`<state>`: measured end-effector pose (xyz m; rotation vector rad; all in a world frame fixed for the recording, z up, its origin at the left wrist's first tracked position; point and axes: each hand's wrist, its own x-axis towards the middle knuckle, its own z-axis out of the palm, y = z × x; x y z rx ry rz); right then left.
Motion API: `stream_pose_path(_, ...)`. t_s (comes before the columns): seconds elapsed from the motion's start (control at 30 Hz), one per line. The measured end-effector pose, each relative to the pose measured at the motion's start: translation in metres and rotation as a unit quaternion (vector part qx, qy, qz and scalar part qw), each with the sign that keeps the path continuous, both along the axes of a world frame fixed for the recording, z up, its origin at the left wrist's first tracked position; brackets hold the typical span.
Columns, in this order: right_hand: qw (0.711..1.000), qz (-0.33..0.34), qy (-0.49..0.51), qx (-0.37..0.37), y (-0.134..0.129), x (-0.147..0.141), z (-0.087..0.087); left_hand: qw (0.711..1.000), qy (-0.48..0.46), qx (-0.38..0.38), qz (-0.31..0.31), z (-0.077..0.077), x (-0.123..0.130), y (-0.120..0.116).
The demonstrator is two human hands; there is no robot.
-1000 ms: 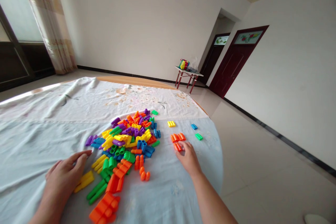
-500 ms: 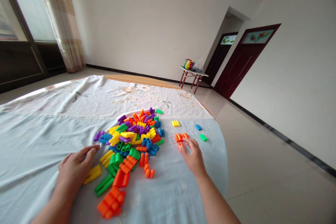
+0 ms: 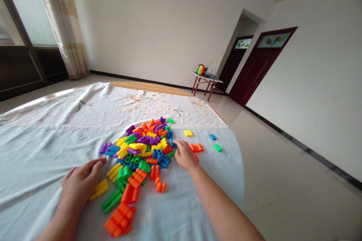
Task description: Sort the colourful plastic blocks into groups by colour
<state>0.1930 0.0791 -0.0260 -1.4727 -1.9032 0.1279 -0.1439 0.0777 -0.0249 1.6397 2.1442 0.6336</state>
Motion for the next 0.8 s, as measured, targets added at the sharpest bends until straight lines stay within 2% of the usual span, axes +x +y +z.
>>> stream_pose_path(0.13,0.999,-0.004,-0.038,-0.031,0.024,-0.006,-0.006,1.000,0.003,-0.001,0.000,0.001,-0.001,0.001)
stream_pose_path(0.27,0.998,-0.022,-0.042,-0.033,0.029,-0.004,-0.008,1.000,0.003,0.006,0.007,-0.002,-0.003,0.004)
stream_pose_path(0.5,0.998,-0.064,-0.014,-0.027,0.015,0.009,-0.009,1.000,0.001,0.005,0.002,-0.006,-0.006,0.005)
stream_pose_path(0.63,0.998,-0.056,0.022,-0.021,0.002,0.016,-0.005,1.000,0.005,0.006,-0.001,-0.007,-0.006,0.006)
stream_pose_path(0.8,0.996,-0.039,0.070,0.031,-0.027,0.022,0.004,1.000,0.002,-0.011,0.001,-0.006,-0.005,0.005)
